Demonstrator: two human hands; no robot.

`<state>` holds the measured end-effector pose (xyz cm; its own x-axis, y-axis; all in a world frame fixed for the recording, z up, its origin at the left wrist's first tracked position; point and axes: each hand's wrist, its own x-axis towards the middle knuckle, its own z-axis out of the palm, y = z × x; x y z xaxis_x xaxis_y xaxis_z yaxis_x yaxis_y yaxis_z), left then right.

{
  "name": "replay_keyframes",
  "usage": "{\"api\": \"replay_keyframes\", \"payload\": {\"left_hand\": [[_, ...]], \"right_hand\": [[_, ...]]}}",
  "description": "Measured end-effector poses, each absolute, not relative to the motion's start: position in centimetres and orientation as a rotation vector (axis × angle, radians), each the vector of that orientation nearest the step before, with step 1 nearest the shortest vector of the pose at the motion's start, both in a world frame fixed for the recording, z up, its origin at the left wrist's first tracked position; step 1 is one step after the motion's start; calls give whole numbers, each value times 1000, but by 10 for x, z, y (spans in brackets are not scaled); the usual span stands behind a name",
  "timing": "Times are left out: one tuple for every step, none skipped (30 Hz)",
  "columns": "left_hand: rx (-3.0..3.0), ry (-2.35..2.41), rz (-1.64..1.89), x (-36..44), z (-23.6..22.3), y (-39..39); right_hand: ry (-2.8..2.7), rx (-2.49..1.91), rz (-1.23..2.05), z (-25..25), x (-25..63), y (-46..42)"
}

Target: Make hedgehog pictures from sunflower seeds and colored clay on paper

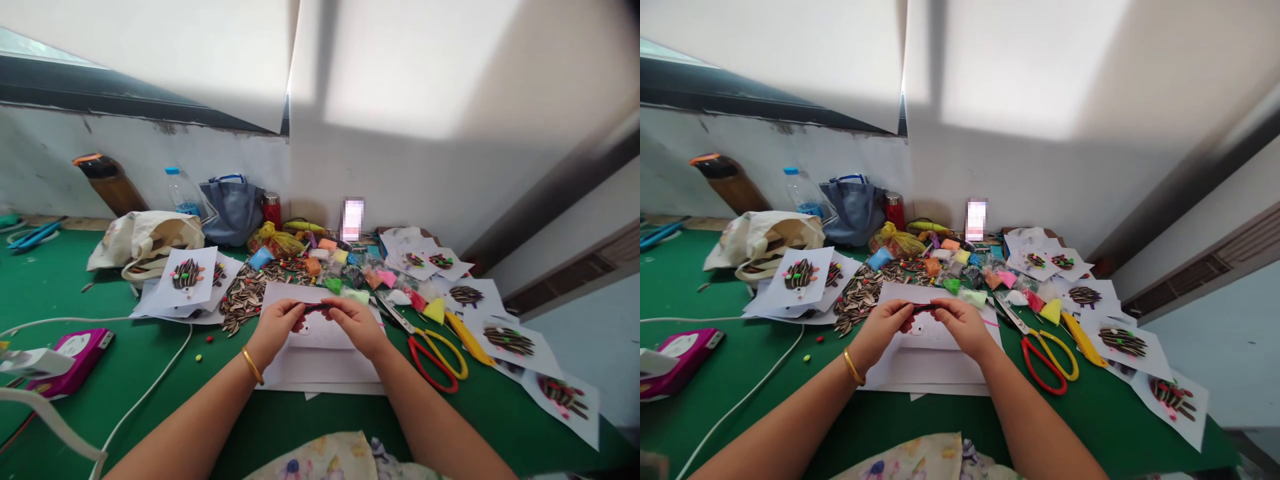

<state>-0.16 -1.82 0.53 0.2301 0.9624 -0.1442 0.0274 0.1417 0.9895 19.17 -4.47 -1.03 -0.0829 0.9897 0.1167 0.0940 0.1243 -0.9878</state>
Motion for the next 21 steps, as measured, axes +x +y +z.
{"api": "replay_keyframes", "payload": {"left_hand": [[1202, 1103, 934, -1, 6, -19], [1193, 1094, 937, 0, 6, -20], [1188, 1084, 937, 1, 6, -22], [1187, 1075, 933, 3, 5, -23], [1190, 1068, 925, 4, 4, -25], [1197, 1063, 914, 5, 3, -26], [1206, 1055, 897, 7, 2, -27], [1213, 1048, 878, 7, 1, -28], [1216, 1039, 860, 8, 1, -29], [1214, 1026, 843, 9, 0, -29], [1207, 1010, 831, 9, 0, -30], [1191, 989, 822, 9, 0, -30], [1169, 964, 816, 9, 1, -31], [1143, 932, 810, 8, 2, -31], [1116, 891, 800, 8, 2, -32], [1090, 850, 788, 8, 3, -33], [1075, 816, 771, 8, 4, -33], [1077, 796, 754, 8, 4, -33], [1093, 793, 743, 8, 4, -33], [1117, 806, 734, 8, 4, -33], [1136, 829, 734, 8, 3, -33]], "right_hand": [[-1354, -1104, 1182, -11, 190, -46], [-1309, -1068, 1226, -11, 187, -47], [-1270, -1045, 1258, -11, 184, -49], [-1250, -1036, 1276, -11, 181, -50], [-1260, -1045, 1273, -11, 178, -52], [-1299, -1070, 1245, -11, 176, -53], [-1357, -1105, 1195, -11, 174, -54], [-1419, -1143, 1132, -11, 173, -54], [-1470, -1178, 1067, -12, 172, -54], [-1505, -1205, 1010, -13, 172, -54], [-1523, -1220, 971, -14, 172, -53], [-1530, -1225, 951, -16, 172, -52], [-1530, -1227, 942, -18, 173, -51], [-1527, -1229, 939, -20, 173, -50], [-1526, -1232, 939, -21, 174, -49], [-1525, -1239, 939, -22, 174, -48], [-1524, -1249, 937, -23, 174, -48], [-1522, -1256, 934, -23, 174, -48], [-1522, -1258, 933, -22, 174, -48], [-1526, -1252, 936, -22, 174, -48], [-1532, -1238, 943, -21, 175, -49]]}}
